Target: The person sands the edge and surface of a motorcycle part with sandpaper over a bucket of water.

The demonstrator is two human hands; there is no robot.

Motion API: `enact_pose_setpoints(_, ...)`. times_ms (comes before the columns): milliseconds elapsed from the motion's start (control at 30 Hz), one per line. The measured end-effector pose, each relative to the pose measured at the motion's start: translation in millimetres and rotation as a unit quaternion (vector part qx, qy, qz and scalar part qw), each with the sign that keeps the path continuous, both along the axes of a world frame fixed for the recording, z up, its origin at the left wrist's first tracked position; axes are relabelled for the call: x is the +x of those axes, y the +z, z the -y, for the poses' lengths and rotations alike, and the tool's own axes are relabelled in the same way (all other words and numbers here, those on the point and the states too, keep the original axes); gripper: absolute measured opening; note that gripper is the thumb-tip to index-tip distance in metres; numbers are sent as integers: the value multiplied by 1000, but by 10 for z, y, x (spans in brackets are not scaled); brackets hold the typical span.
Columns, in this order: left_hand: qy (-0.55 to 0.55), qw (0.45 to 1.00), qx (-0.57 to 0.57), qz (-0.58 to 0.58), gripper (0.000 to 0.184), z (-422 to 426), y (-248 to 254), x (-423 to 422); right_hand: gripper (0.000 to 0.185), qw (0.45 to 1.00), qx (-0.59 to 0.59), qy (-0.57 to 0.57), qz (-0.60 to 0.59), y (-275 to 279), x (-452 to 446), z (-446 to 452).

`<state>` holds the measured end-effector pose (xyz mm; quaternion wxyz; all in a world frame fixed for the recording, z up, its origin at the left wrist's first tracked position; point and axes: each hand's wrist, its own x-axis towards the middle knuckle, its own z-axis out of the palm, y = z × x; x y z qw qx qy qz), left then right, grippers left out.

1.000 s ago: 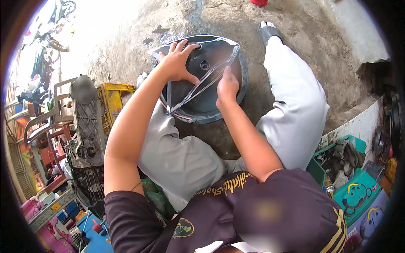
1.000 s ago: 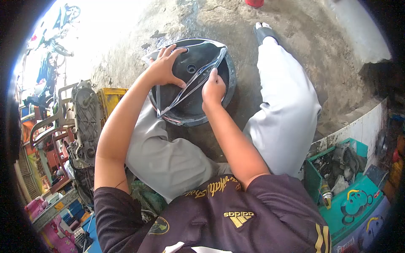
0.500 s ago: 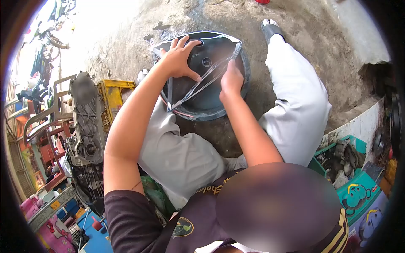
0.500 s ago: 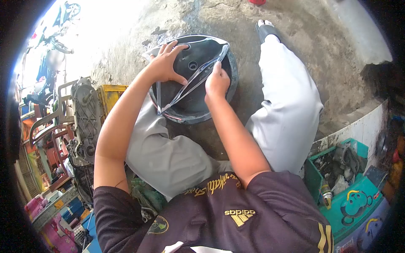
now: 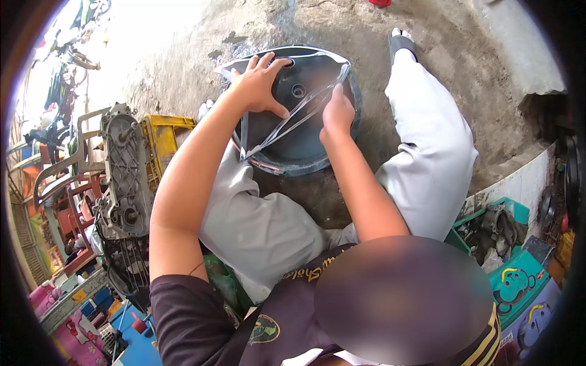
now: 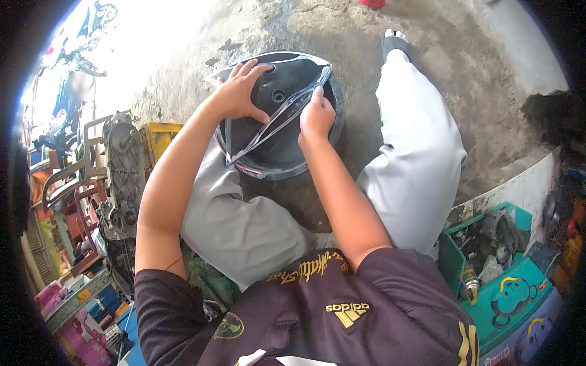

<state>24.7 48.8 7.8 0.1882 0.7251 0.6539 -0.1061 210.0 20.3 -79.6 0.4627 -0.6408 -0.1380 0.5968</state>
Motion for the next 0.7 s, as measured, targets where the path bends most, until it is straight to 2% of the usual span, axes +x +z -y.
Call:
enact_pose_setpoints(33,1,1000,-4,-1,134,33,7,12,55,1000,-6,-3,-29,-16,18,9)
enact_pose_setpoints(100,13,999,-32,14,136,-6,74,33,55,1000,11,-2,-9,-69,-52,104)
enact_pose_setpoints(167,5,1000,-30,7,138,0,23,17,56,999,-28,30,32,18,-95,238)
enact_pose_setpoints(300,17,999,-35,10,139,32,-15,0,57,998,-38,27,-38,-40,9,47)
enact_pose_setpoints(467,8,1000,-22,20,137,37,-1,-50,56,1000,-27,9,12,75,-60,126)
enact_pose_setpoints(533,5,1000,-25,18,136,25,6,-53,58,1000,-18,1,2,15,-3,33)
enact_pose_setpoints(567,6,999,-22,28,137,26,16,-53,59,998,-47,11,-41,-34,48,-30)
enact_pose_setpoints(700,0,999,-16,32,138,50,16,-79,59,997,-57,17,-45,19,-51,131)
